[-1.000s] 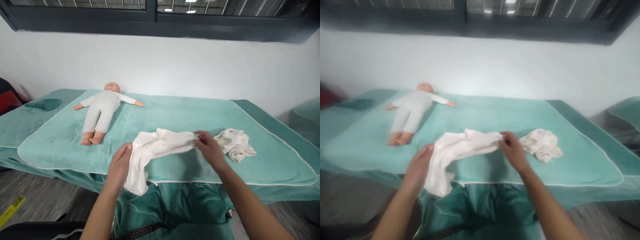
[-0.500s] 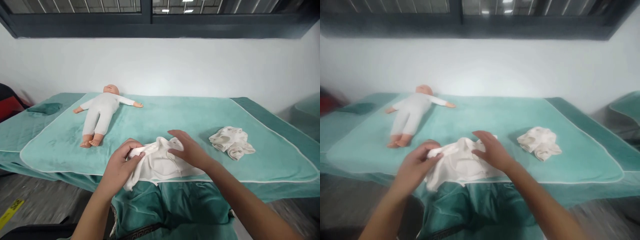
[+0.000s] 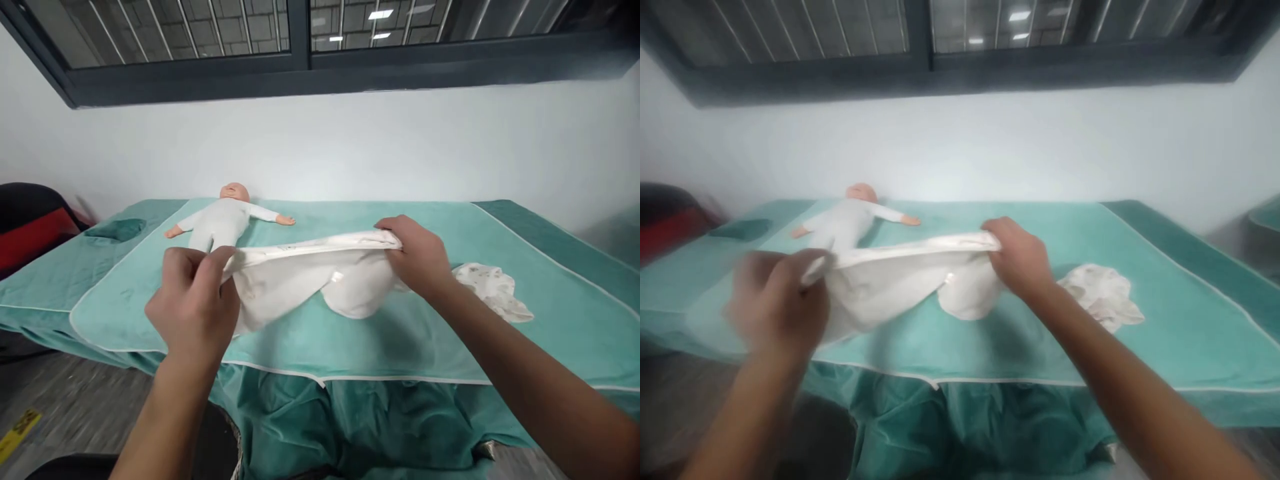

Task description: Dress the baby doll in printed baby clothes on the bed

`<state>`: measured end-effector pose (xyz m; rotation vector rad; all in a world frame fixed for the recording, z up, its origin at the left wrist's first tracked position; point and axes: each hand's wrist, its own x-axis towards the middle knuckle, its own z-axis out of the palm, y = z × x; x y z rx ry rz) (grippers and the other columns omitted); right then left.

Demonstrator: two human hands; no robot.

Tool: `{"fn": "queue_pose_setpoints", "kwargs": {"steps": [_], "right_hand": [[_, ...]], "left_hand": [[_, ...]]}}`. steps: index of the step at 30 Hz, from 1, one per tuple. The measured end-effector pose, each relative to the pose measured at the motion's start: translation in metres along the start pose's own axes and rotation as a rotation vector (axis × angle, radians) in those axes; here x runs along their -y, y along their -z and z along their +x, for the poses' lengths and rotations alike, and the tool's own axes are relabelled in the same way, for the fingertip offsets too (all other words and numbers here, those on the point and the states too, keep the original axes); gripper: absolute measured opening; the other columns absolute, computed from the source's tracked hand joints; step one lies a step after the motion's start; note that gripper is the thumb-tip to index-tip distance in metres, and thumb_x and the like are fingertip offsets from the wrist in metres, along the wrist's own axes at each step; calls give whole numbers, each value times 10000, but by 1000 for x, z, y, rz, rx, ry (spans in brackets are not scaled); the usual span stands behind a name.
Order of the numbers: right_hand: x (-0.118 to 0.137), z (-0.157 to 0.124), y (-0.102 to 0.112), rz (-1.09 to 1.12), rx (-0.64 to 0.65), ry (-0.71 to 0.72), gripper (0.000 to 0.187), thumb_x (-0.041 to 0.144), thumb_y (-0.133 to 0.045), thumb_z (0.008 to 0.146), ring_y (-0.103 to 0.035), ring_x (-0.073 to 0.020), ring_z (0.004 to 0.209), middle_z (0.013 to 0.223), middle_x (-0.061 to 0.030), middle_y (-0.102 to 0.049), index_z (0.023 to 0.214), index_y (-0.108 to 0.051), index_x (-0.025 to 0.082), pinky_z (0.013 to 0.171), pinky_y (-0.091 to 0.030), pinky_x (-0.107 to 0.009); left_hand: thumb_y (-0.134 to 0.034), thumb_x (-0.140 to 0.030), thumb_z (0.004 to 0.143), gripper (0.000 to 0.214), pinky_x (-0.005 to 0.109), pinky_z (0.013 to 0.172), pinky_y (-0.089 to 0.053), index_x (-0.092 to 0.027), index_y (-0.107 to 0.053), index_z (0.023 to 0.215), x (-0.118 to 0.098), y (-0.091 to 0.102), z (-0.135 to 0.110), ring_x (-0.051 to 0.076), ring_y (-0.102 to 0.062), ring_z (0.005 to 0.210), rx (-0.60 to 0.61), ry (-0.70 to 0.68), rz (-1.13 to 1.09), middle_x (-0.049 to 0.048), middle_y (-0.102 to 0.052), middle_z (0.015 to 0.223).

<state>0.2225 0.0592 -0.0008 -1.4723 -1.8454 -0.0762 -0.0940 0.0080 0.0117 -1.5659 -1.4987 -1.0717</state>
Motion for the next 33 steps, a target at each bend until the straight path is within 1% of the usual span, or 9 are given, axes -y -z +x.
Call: {"fn": "queue_pose_setpoints", "kwargs": {"steps": [6,10,13,17,20,23,27,30,33], "right_hand": [[-8,-3,30,-79,-108,-22,444,87,-460,686,-665,-261,945,1020,-34,-726,1030,-679,263,829,-509,-397],[-26,43,27,-270,199,-232,490,95,-513,685,-659,-268,833,1023,-22,-735,1088,-690,311,701,-501,-378],[-44,74,-4,-369,399,-259,454,95,-529,752,-657,-267,892,1092,-84,-721,1147,-687,252,717,-493,-351],[-41,66,-71,-416,324,-167,457,46,-402,870,-545,-319,1180,1327,-226,-585,1286,-586,90,906,-453,-403],[-32,38,-123,-312,375,-14,420,136,-400,937,-531,-231,1215,1371,-123,-582,1316,-579,174,992,-422,-310],[-36,21,-161,-280,403,-135,382,223,-367,974,-570,-239,1165,1289,-126,-634,1255,-618,159,993,-429,-328],[-57,27,-181,-344,337,-207,478,245,-360,976,-444,-297,1337,1418,-182,-543,1405,-495,82,1121,-315,-417],[-71,41,-186,-412,244,-144,573,153,-365,938,-325,-300,1436,1537,-169,-424,1507,-368,80,1167,-239,-418],[-82,53,-193,-437,222,-123,577,135,-349,930,-327,-290,1438,1549,-155,-417,1504,-378,86,1169,-235,-403]], "left_hand": [[-592,-106,762,298,279,530,-266,-280,-693,982,-10,-19,9,175,-548,761,197,224,24,20,-593,949],[-527,-91,818,324,289,580,-357,-275,-658,1050,-14,-65,41,193,-569,811,479,197,74,34,-598,1041],[-436,-88,886,348,326,698,-442,-249,-619,1134,-20,-114,51,223,-587,913,642,163,64,68,-597,1121],[-434,-37,856,416,412,850,-470,-142,-575,1232,-50,-156,19,299,-547,1093,736,126,36,171,-569,1214],[-445,-71,884,355,356,924,-467,-231,-632,1139,-77,-173,-27,239,-564,1123,823,-48,-103,81,-625,1186],[-377,-136,948,329,372,961,-468,-179,-632,1151,-88,-192,-56,244,-578,1147,958,17,-180,120,-631,1222],[-357,-245,983,411,456,1068,-403,-135,-529,1340,-81,-222,-55,307,-478,1305,916,92,-128,181,-541,1389],[-358,-243,972,493,495,1095,-374,-157,-428,1452,-74,-243,-43,322,-410,1369,834,98,-69,165,-476,1480],[-316,-272,985,509,522,1106,-360,-172,-414,1474,-70,-262,-41,321,-396,1380,813,62,-46,150,-472,1499]]}}
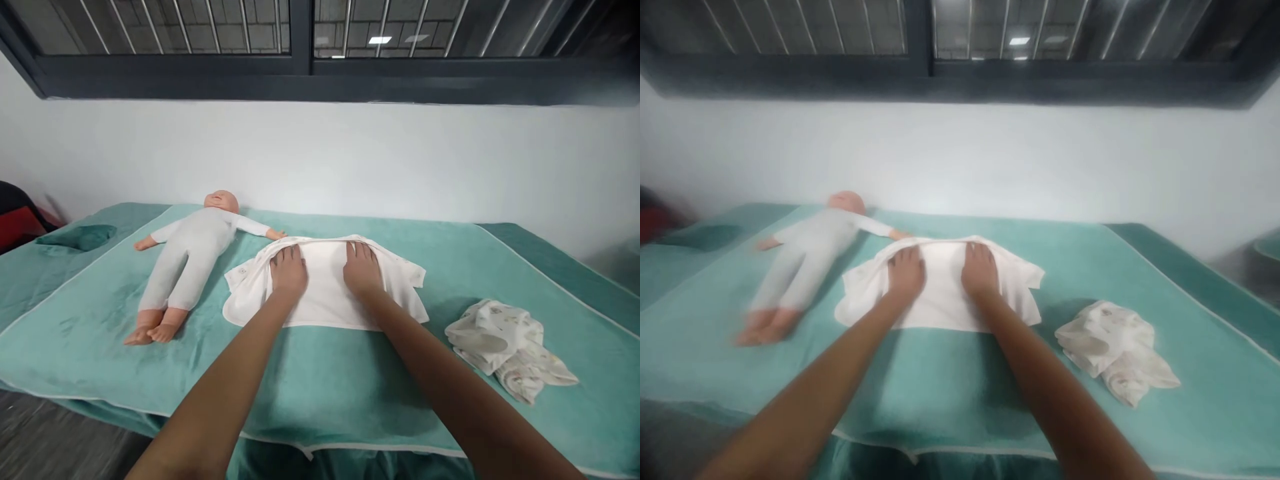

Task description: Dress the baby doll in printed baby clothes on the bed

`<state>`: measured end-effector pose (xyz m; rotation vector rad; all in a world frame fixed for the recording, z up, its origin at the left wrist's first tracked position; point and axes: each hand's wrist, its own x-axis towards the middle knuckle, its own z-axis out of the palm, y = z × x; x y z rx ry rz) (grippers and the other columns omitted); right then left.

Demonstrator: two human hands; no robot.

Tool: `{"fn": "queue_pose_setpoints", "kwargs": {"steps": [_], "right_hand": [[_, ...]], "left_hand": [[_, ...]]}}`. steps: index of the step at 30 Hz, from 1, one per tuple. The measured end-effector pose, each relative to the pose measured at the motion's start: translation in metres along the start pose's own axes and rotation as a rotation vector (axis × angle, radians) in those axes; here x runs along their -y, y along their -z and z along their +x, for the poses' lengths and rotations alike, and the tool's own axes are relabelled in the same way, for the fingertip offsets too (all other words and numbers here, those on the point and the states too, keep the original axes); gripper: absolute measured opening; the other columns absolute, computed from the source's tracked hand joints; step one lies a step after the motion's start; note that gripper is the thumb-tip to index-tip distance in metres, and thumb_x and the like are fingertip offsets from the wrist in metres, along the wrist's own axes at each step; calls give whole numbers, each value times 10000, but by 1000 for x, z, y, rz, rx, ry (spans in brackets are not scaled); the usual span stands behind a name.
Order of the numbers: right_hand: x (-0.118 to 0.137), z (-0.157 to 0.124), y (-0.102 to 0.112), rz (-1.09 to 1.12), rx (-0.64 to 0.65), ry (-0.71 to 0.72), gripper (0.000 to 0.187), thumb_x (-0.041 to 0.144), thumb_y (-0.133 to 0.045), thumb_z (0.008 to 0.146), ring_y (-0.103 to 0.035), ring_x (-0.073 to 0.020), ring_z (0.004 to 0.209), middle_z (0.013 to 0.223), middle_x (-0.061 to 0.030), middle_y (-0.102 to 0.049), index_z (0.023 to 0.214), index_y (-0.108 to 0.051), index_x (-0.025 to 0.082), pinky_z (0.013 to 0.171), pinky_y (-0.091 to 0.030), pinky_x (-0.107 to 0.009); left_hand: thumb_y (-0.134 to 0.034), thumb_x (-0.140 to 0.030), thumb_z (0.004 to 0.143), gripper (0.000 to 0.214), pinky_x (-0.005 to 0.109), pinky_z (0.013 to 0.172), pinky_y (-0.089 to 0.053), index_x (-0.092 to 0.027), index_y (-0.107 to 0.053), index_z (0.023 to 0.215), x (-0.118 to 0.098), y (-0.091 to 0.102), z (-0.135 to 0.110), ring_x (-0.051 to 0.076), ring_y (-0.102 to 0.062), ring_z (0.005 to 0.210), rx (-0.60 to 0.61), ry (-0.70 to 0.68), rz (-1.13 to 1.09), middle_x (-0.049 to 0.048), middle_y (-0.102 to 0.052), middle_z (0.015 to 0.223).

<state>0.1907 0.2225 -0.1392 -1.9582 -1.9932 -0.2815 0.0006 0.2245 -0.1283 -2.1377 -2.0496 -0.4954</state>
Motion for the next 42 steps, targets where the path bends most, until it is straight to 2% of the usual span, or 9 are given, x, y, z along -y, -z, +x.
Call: {"fn": "queue_pose_setpoints", "kwargs": {"steps": [6,13,16,22,28,31,34,37,42], "right_hand": [[-7,17,-20,44,122,-74,624,449,-317,994,-370,-306,1404,1531,-194,-433,1492,-380,78,1157,-258,-444],[-13,30,-20,21,252,-57,678,518,-285,996,-342,-296,1433,1553,-195,-407,1510,-359,81,1173,-225,-446],[-23,40,-19,19,240,-24,718,560,-311,981,-334,-297,1440,1569,-181,-388,1522,-339,89,1176,-224,-439],[-31,48,-30,40,216,-33,679,558,-277,989,-398,-297,1396,1519,-169,-462,1490,-401,116,1152,-261,-444],[-28,47,-28,36,227,-30,666,536,-298,990,-389,-285,1401,1526,-154,-458,1497,-392,116,1162,-248,-422],[-27,44,-27,44,185,-48,672,541,-295,989,-380,-294,1403,1558,-143,-417,1511,-367,125,1163,-249,-423],[-27,42,-27,44,128,-64,681,540,-299,987,-345,-296,1424,1581,-136,-383,1530,-330,131,1171,-233,-426],[-26,41,-27,49,140,-81,689,542,-307,981,-336,-296,1429,1588,-127,-374,1535,-324,133,1180,-222,-433],[-26,45,-28,44,173,-102,684,545,-288,978,-354,-305,1419,1584,-126,-383,1521,-353,133,1178,-230,-444]], "left_hand": [[-235,-374,1009,552,526,1114,-347,-179,-409,1494,4,-22,12,326,-416,1381,96,-54,-4,149,-511,1478],[-211,-391,1004,581,528,1149,-298,-174,-375,1517,3,-10,25,329,-371,1430,282,-34,-15,151,-441,1542],[-222,-449,1000,600,520,1145,-308,-181,-370,1516,7,-7,32,330,-373,1430,308,-30,-25,146,-420,1559],[-199,-416,1008,576,512,1143,-305,-159,-422,1474,9,-15,35,329,-390,1411,231,-49,0,157,-464,1521],[-252,-387,997,543,501,1110,-342,-143,-459,1435,7,-18,46,340,-429,1363,212,-64,1,170,-503,1473],[-263,-377,993,533,506,1102,-346,-138,-475,1419,7,-19,50,350,-418,1364,205,-66,-5,177,-488,1481],[-256,-361,994,531,503,1078,-368,-153,-443,1446,6,-21,48,346,-421,1356,115,-85,0,173,-491,1474],[-256,-349,1000,520,486,1086,-361,-178,-419,1463,6,-21,49,325,-410,1367,43,-117,-2,156,-495,1473],[-229,-381,1014,517,492,1131,-310,-155,-491,1399,9,-26,59,320,-400,1382,143,-120,-25,156,-534,1444]]}}
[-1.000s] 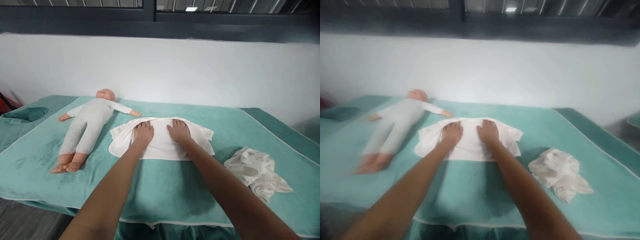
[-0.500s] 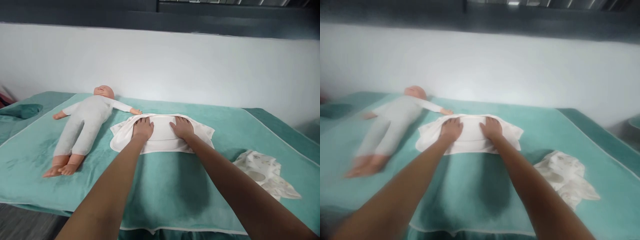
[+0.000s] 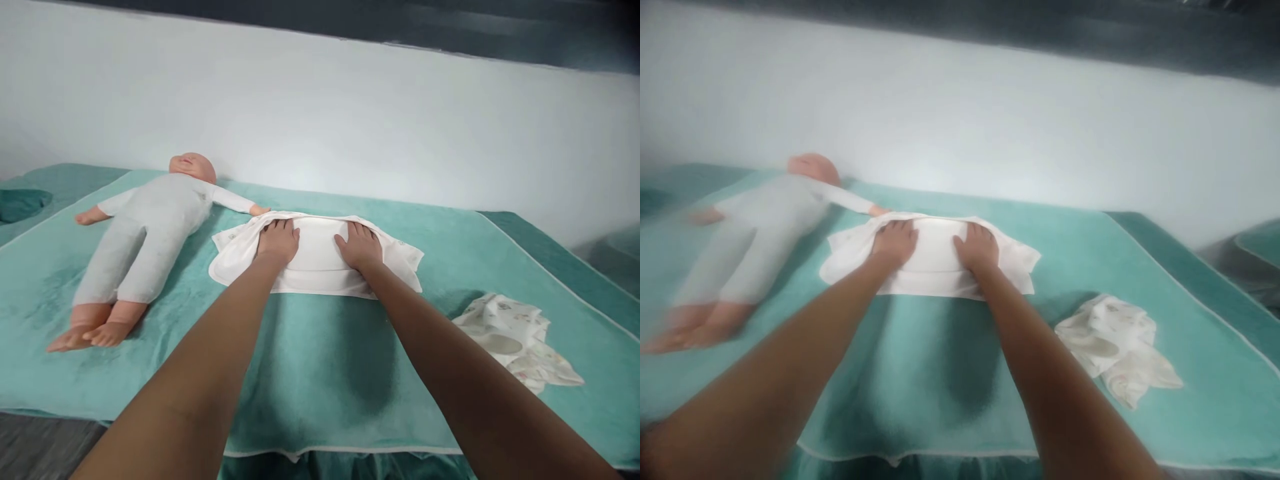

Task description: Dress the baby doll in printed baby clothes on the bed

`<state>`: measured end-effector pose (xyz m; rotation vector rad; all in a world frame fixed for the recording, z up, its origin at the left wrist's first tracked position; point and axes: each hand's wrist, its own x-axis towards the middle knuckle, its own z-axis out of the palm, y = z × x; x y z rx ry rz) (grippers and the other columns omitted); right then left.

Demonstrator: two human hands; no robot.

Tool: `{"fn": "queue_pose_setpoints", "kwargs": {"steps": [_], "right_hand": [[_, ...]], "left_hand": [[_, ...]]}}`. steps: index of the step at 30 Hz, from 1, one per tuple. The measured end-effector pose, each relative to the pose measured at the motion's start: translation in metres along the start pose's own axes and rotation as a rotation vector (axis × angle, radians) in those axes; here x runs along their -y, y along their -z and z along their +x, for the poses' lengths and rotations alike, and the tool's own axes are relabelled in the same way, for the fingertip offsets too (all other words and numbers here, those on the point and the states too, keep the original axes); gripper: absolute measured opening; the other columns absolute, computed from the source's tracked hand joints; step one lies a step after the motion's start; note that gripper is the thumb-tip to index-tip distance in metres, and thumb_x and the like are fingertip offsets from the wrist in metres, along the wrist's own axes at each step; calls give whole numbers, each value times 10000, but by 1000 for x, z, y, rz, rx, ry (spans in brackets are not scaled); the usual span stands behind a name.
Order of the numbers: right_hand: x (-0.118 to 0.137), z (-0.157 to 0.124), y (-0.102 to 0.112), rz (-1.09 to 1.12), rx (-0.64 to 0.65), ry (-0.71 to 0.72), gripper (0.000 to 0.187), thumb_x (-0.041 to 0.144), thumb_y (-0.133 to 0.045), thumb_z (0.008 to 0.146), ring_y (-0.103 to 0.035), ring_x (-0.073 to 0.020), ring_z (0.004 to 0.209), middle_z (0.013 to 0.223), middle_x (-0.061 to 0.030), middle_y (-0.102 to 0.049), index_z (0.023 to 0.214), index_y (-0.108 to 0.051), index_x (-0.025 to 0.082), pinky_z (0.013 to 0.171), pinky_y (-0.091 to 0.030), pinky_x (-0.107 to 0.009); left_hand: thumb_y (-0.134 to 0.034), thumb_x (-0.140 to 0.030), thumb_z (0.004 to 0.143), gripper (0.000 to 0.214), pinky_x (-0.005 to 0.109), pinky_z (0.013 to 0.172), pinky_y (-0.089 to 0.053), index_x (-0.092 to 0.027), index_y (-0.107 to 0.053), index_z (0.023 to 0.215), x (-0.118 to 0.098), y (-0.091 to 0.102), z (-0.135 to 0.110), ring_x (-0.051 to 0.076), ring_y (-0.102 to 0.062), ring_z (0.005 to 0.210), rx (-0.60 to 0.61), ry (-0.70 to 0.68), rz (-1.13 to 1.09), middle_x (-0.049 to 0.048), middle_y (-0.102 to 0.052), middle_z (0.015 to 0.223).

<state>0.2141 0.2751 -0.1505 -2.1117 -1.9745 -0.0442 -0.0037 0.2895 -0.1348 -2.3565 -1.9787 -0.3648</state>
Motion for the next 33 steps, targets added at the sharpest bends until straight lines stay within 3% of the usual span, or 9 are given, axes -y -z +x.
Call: {"fn": "queue_pose_setpoints", "kwargs": {"steps": [6,12,15,19,23,29,33], "right_hand": [[0,4,2,-53,89,26,684,544,-252,989,-368,-305,1413,1572,-153,-394,1519,-356,126,1153,-264,-441],[4,-1,3,-75,27,51,626,488,-282,999,-409,-305,1371,1525,-155,-460,1487,-410,116,1128,-287,-437],[9,-6,6,-108,-22,89,531,387,-287,1011,-457,-320,1313,1425,-187,-549,1391,-511,91,1096,-315,-451],[17,-10,12,-155,-15,264,421,187,-292,985,-511,-332,1247,1273,-232,-624,1220,-619,67,1063,-338,-465],[20,-6,11,-129,62,357,413,160,-330,975,-492,-260,1305,1395,-144,-584,1292,-596,160,1052,-384,-376],[11,6,5,-85,67,294,458,203,-280,1005,-425,-213,1388,1502,-117,-504,1386,-520,119,1158,-282,-342],[15,13,1,-74,96,251,487,271,-320,1005,-415,-231,1400,1533,-133,-464,1425,-486,90,1146,-298,-347]], "left_hand": [[-232,-358,1017,517,479,1135,-315,-122,-504,1388,2,-5,1,313,-421,1372,22,-20,-1,170,-544,1434],[-255,-333,1013,480,451,1130,-329,-140,-534,1353,1,-5,-1,293,-428,1368,13,-12,15,148,-565,1414],[-255,-330,1013,473,449,1123,-339,-140,-548,1333,1,-5,0,293,-442,1354,11,-13,16,149,-574,1402],[-257,-319,1011,466,464,1098,-358,-125,-555,1313,1,-6,-2,306,-461,1330,-9,-16,20,165,-581,1382],[-258,-307,1012,448,460,1083,-365,-135,-562,1292,1,-6,-4,304,-465,1321,-41,-22,31,162,-590,1363],[-258,-267,1009,420,440,1018,-401,-134,-613,1189,1,-5,-9,296,-545,1223,-62,-38,51,165,-653,1238],[-274,-264,1010,407,439,1018,-399,-128,-621,1173,1,-5,-11,293,-565,1199,-73,-60,53,167,-672,1191]]}}
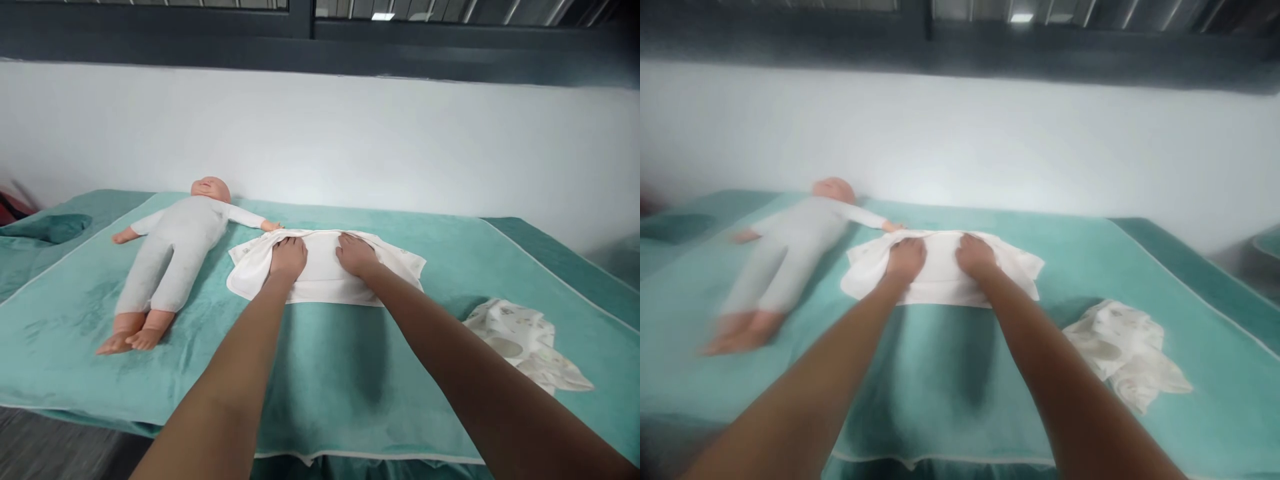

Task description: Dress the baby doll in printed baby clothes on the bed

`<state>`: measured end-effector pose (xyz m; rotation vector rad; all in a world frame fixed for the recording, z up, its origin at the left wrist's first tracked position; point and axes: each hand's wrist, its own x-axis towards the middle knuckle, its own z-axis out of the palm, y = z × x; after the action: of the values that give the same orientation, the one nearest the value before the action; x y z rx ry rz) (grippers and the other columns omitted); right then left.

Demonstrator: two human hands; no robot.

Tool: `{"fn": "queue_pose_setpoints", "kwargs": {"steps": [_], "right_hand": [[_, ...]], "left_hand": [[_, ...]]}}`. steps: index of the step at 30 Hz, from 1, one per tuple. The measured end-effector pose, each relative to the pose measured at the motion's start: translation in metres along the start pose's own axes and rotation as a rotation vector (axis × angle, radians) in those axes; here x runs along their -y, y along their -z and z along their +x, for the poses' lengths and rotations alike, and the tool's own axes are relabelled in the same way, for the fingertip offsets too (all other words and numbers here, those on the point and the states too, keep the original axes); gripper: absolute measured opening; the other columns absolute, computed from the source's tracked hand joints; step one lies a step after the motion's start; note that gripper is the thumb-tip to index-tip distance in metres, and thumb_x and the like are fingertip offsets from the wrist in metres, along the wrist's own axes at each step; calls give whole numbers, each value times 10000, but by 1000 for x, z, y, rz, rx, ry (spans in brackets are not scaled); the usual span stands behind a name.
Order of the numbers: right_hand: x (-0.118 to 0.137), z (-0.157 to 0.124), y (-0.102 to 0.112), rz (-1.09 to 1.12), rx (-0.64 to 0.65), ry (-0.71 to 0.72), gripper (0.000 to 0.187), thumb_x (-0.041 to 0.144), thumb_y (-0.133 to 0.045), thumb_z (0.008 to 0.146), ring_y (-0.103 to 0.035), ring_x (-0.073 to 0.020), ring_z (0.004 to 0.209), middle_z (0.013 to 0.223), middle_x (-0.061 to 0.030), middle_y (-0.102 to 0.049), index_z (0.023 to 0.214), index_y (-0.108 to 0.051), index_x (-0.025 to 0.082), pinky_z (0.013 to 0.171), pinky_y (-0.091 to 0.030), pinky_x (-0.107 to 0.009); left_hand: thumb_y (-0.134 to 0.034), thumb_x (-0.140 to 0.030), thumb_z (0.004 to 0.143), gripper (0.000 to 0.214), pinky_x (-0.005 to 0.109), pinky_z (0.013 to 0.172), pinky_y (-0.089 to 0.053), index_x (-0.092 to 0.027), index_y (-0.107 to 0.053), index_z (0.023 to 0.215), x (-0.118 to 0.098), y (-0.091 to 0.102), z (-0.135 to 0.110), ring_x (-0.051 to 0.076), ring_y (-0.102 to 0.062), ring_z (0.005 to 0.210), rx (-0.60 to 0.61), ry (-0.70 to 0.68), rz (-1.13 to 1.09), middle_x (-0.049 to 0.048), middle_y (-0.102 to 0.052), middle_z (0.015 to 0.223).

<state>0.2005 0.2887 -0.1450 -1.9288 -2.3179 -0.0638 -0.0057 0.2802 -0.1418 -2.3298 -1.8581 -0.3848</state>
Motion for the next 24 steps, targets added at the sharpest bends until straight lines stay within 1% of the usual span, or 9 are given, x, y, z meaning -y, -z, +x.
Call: {"fn": "queue_pose_setpoints", "kwargs": {"steps": [3,7,9,11,14,17,19,21,24], "right_hand": [[15,1,0,-6,-3,-58,481,220,-336,988,-435,-267,1383,1499,-202,-480,1400,-494,29,1114,-333,-374],[42,-14,2,-20,-59,-134,467,95,-288,961,-434,-323,1373,1442,-306,-482,1352,-499,-48,1091,-338,-440],[52,-25,3,-14,-84,-101,452,90,-272,966,-458,-322,1348,1400,-287,-528,1313,-545,-6,1088,-340,-448],[56,-33,4,-2,-87,-32,436,107,-280,977,-491,-307,1317,1365,-247,-574,1288,-580,49,1083,-352,-434],[53,-42,7,17,-66,71,428,126,-318,981,-494,-282,1325,1401,-228,-560,1322,-566,54,1096,-353,-397],[40,-59,14,35,-38,171,434,221,-383,1001,-486,-257,1344,1441,-192,-545,1379,-531,67,1112,-352,-365],[30,-81,18,43,-25,222,455,301,-415,1011,-495,-248,1335,1444,-161,-553,1405,-513,96,1113,-361,-365],[20,-112,22,57,-49,263,448,326,-415,1020,-490,-240,1335,1451,-140,-550,1406,-514,120,1120,-355,-372],[6,-161,25,105,-172,363,361,342,-439,1020,-519,-246,1273,1371,-121,-603,1289,-599,161,1090,-368,-396]], "left_hand": [[-283,-278,1015,408,464,1020,-404,-128,-607,1212,0,2,-5,305,-553,1220,-1,-23,-5,174,-662,1223],[-307,-263,1013,397,529,1045,-380,-105,-593,1237,-2,10,-22,338,-514,1272,-15,-80,-9,200,-611,1320],[-312,-251,1016,379,529,1097,-333,-122,-601,1224,-3,15,-35,322,-479,1317,-24,-153,-15,181,-583,1372],[-329,-252,1020,356,485,1128,-314,-155,-602,1227,-4,20,-50,281,-470,1332,-23,-237,-28,138,-571,1404],[-366,-264,1018,334,404,1095,-365,-184,-576,1264,-7,26,-73,232,-509,1284,-17,-321,-53,93,-588,1385],[-381,-283,1015,313,386,1002,-429,-182,-574,1239,-9,34,-102,231,-553,1179,-39,-382,-79,89,-630,1272],[-395,-293,1008,281,393,930,-453,-184,-593,1176,-9,40,-123,245,-565,1101,-61,-441,-92,94,-640,1176],[-424,-261,990,235,395,890,-456,-192,-604,1125,-7,45,-143,250,-564,1050,-62,-486,-96,91,-636,1111],[-459,-123,933,272,391,882,-450,-204,-603,1149,-2,49,-163,244,-556,1038,-45,-412,-81,80,-631,1120]]}}
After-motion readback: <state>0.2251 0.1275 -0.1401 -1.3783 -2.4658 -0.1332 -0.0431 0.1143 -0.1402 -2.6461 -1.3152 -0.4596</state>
